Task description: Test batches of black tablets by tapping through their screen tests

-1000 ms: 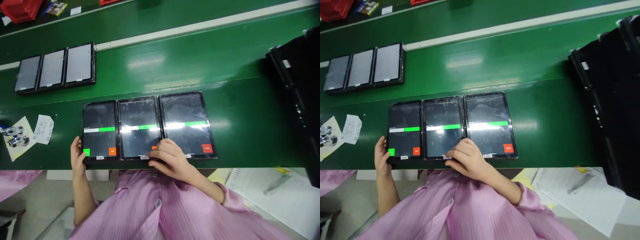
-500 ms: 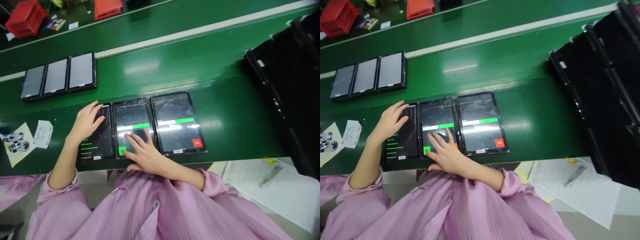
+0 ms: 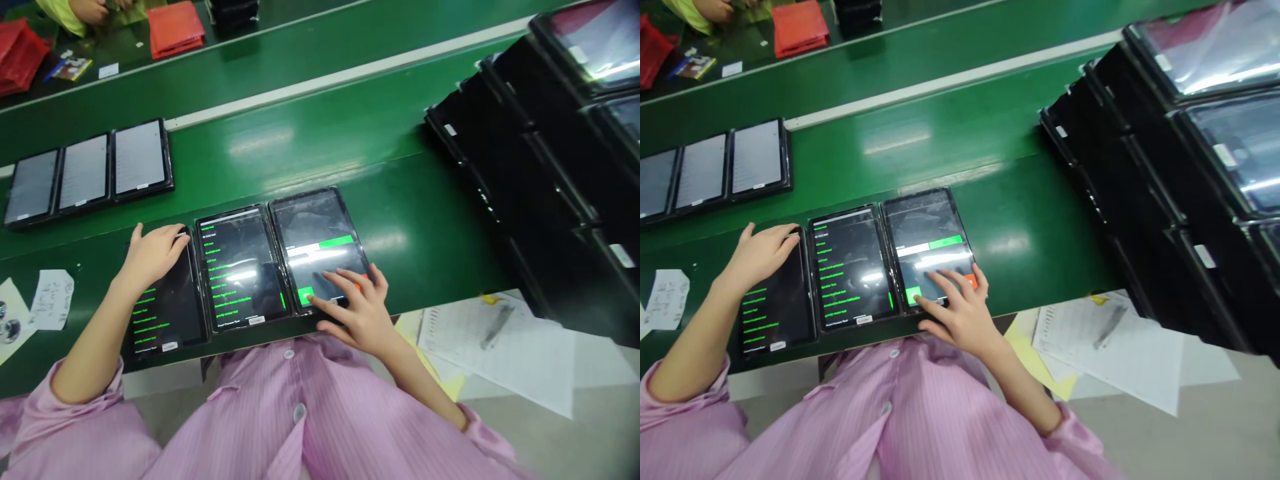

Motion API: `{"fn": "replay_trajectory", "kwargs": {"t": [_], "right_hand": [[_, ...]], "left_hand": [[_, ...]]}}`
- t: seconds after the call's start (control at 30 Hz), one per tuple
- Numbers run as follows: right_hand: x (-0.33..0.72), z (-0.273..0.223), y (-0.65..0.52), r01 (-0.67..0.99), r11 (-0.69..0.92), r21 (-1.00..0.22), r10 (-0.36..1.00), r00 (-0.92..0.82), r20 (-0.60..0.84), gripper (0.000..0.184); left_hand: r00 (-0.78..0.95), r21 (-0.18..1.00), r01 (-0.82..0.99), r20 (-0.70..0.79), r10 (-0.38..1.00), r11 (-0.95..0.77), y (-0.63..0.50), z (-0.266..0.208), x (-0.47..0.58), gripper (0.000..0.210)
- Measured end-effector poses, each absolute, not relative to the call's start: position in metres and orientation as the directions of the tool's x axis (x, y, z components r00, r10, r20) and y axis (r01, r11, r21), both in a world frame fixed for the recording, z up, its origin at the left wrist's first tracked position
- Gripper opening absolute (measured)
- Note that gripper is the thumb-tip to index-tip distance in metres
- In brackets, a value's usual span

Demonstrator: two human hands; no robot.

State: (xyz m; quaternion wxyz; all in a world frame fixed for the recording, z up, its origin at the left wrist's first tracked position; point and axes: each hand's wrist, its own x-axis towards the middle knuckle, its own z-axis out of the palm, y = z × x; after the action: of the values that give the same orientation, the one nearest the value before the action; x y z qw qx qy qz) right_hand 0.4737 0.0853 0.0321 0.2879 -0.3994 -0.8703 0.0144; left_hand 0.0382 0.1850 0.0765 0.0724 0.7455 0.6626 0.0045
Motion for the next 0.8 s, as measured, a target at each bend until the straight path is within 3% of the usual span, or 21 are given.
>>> {"fn": "replay_trajectory", "kwargs": {"t": [0.1, 0.2, 0.27, 0.37, 0.47, 0.57, 0.8], "right_hand": [[0.48, 0.035, 0.096, 0.707, 0.64, -0.301, 0.745, -0.475, 0.468, 0.037], [0.498, 0.032, 0.134, 0.723, 0.417, -0.551, 0.879, -0.168, 0.446, 0.039], [0.508, 0.022, 0.167, 0.621, 0.225, -0.751, 0.951, 0.027, 0.307, 0.041], [0.514, 0.004, 0.206, 0.371, 0.002, -0.929, 0.992, 0.117, 0.049, 0.036], [0.509, -0.006, 0.218, 0.226, -0.094, -0.97, 0.98, 0.193, -0.05, 0.035], [0.505, -0.006, 0.213, 0.22, -0.088, -0.972, 0.972, 0.232, -0.035, 0.033], [0.503, -0.003, 0.215, 0.184, -0.061, -0.981, 0.982, 0.189, -0.025, 0.033]], "left_hand": [[0.114, 0.073, 0.992, -0.119, 0.986, -0.106, 0.18, 0.075, 0.044, 0.059], [0.086, 0.026, 0.996, -0.17, 0.982, -0.083, 0.176, 0.074, 0.052, 0.068], [0.062, -0.007, 0.998, -0.18, 0.982, -0.065, 0.174, 0.074, 0.057, 0.073], [0.03, -0.032, 0.999, -0.17, 0.985, -0.036, 0.173, 0.073, 0.063, 0.075], [0.016, -0.03, 0.999, -0.147, 0.989, -0.021, 0.174, 0.072, 0.068, 0.071], [-0.002, -0.057, 0.998, -0.146, 0.989, -0.006, 0.177, 0.075, 0.073, 0.066], [0.003, -0.154, 0.986, -0.357, 0.934, -0.062, 0.197, 0.097, 0.079, 0.061]]}}
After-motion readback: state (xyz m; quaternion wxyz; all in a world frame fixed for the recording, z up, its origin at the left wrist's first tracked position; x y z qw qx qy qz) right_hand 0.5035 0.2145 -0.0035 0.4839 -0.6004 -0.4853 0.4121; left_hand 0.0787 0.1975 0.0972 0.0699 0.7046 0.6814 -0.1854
